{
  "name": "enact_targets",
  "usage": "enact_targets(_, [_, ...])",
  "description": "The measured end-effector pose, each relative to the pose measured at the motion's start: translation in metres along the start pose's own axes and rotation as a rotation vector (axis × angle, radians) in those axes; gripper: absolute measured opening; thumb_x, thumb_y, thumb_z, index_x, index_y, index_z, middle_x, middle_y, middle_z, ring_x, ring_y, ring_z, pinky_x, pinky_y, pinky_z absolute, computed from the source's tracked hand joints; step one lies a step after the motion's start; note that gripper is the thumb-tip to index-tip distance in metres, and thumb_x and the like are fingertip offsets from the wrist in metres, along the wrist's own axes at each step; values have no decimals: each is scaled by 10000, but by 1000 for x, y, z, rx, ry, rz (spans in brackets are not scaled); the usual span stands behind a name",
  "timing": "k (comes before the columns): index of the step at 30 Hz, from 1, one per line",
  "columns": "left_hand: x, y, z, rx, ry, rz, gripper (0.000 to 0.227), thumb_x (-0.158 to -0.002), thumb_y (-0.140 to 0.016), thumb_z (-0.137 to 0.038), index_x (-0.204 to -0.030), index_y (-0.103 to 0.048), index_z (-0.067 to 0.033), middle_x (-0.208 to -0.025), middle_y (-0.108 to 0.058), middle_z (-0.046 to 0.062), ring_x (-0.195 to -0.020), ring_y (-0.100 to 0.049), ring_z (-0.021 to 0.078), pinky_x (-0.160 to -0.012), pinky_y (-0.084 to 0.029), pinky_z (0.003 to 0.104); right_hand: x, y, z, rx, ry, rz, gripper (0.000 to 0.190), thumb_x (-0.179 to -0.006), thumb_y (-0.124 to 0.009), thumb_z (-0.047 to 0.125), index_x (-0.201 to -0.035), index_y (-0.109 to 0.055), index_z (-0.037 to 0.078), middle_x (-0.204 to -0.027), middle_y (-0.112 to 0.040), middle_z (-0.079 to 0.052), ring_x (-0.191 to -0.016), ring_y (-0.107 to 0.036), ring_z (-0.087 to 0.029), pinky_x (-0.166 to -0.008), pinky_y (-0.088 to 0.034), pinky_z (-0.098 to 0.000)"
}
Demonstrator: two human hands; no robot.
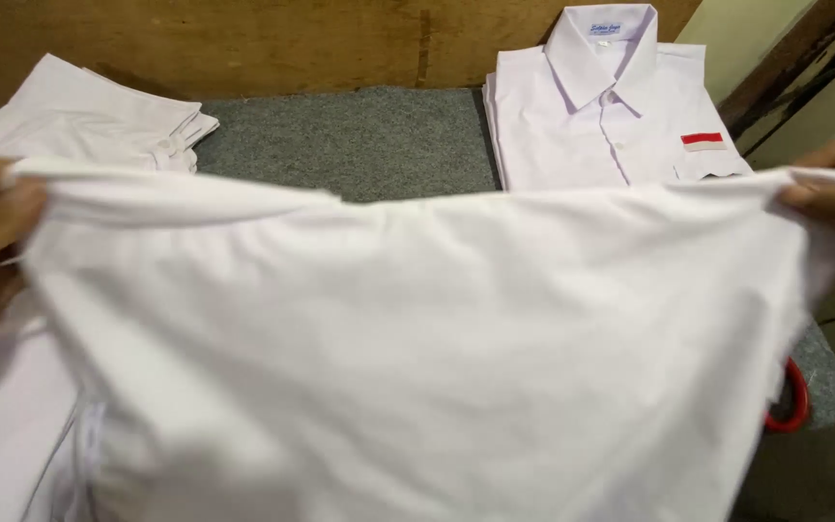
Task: A person is folding a white collared school uniform shirt on a flat surface, smoothing the fabric and aligning the sleeves and body.
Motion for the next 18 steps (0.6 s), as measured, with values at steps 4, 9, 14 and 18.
enact_targets(4, [-18, -97, -30, 1, 346, -16, 68, -1013, -618, -169, -952, -648, -173, -805, -586, -34, -639, -499, 92, -522, -368, 264, -21, -82, 78, 90, -191, -83, 136, -1059, -740, 211, -1003, -692, 97, -895, -638, -11, -769, -545, -113, -629, -399, -266])
enact_targets(9, [-39, -132, -11, -285, 326, -37, 185, -1052, -634, -321, -1006, -657, -143, -865, -667, 21, -734, -559, 161, -663, -442, 324, -31, -118, 72, 202, -331, -152, 133, -1072, -669, 253, -997, -727, 161, -917, -639, 17, -806, -528, -109, -713, -404, -252])
enact_targets(14, [-49, -142, -4, -585, 89, -112, 142, -1056, -375, -73, -1127, -497, -82, -1247, -725, 57, -969, -646, 300, -668, -496, 482, -36, -124, 68, 363, -295, -264, 181, -1035, -725, 347, -947, -649, 209, -837, -646, 44, -742, -485, -122, -679, -347, -332])
enact_targets(18, [-60, -141, 13, -569, 132, -44, 235, -1098, -435, -351, -1134, -470, -122, -1174, -658, 78, -1078, -539, 294, -833, -437, 458, -34, -124, 75, 243, -289, -234, 204, -1074, -683, 366, -1072, -683, 162, -954, -676, -32, -786, -564, -126, -695, -415, -293])
Point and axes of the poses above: each hand's wrist, its own x-axis away from the middle knuckle, its own y-axis out of the back of the hand, z = x × y, the point moved 2 cm from there along -x, towards the middle knuckle
